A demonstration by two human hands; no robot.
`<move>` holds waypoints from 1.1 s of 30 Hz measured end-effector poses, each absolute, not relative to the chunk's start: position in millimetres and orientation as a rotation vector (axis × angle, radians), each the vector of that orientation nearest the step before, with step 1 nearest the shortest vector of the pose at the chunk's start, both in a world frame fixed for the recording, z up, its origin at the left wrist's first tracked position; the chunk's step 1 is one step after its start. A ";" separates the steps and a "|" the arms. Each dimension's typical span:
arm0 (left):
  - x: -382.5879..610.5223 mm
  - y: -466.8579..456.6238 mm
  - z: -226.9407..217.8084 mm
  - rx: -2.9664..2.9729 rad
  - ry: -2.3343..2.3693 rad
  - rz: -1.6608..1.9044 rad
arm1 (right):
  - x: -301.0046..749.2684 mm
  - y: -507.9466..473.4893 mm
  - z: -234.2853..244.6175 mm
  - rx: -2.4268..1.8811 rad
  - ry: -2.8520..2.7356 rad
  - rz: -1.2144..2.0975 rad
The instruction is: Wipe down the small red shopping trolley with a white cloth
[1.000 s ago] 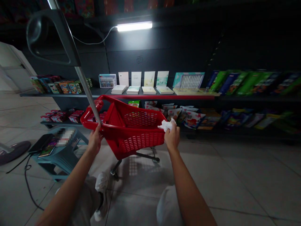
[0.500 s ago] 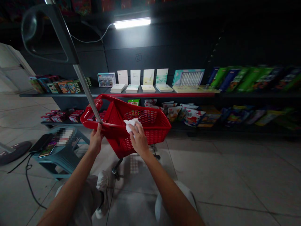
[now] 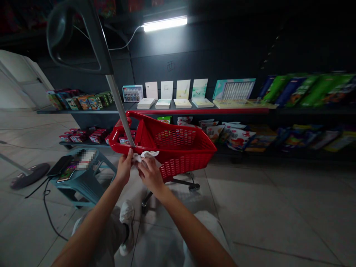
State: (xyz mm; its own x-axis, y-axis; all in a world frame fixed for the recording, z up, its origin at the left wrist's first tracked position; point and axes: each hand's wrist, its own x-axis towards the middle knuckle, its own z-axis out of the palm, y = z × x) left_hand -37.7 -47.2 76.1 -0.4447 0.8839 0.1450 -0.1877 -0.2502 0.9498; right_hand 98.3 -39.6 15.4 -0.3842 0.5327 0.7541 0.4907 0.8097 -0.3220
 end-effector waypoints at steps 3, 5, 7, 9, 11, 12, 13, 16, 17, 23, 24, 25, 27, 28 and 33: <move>-35.4 -44.6 75.1 0.934 1.259 1.798 | 87.8 -40.3 6.3 -0.741 -2.128 0.040; -34.9 -41.5 74.9 0.938 1.256 1.821 | 83.8 -40.0 3.7 -0.717 -2.189 0.027; -35.1 -37.6 74.1 0.932 1.226 1.853 | 83.0 -38.6 3.5 -0.689 -2.233 0.004; -35.7 -33.9 72.8 0.917 1.204 1.865 | 86.0 -36.3 4.5 -0.675 -2.266 -0.022; -36.6 -31.3 71.6 0.903 1.205 1.865 | 92.6 -33.8 5.6 -0.680 -2.299 -0.047; -37.0 -30.5 71.3 0.898 1.219 1.859 | 97.4 -32.4 6.0 -0.685 -2.316 -0.059; -37.2 -30.1 71.3 0.891 1.240 1.849 | 103.1 -30.8 6.5 -0.690 -2.333 -0.069; -36.8 -30.2 73.3 0.851 1.307 1.842 | 126.9 -23.0 8.7 -0.743 -2.331 -0.096; -36.4 -30.5 74.5 0.839 1.316 1.852 | 137.1 -19.1 9.6 -0.779 -2.315 -0.099; -37.5 -31.6 80.6 0.829 1.300 1.889 | 214.5 8.8 9.7 -0.968 -2.204 -0.096; -39.1 -31.9 81.0 0.835 1.301 1.878 | 228.1 12.3 8.8 -1.006 -2.189 -0.101; -41.1 -32.3 81.3 0.841 1.302 1.862 | 241.5 15.4 7.9 -1.051 -2.169 -0.108; -45.6 -33.7 81.7 0.846 1.310 1.823 | 267.4 21.3 6.3 -1.146 -2.089 -0.121; -47.9 -34.6 81.9 0.847 1.310 1.806 | 280.0 24.9 5.4 -1.195 -2.024 -0.123; -51.8 -40.2 81.2 0.898 1.255 1.754 | 332.1 53.0 -5.6 -1.494 -1.477 -0.009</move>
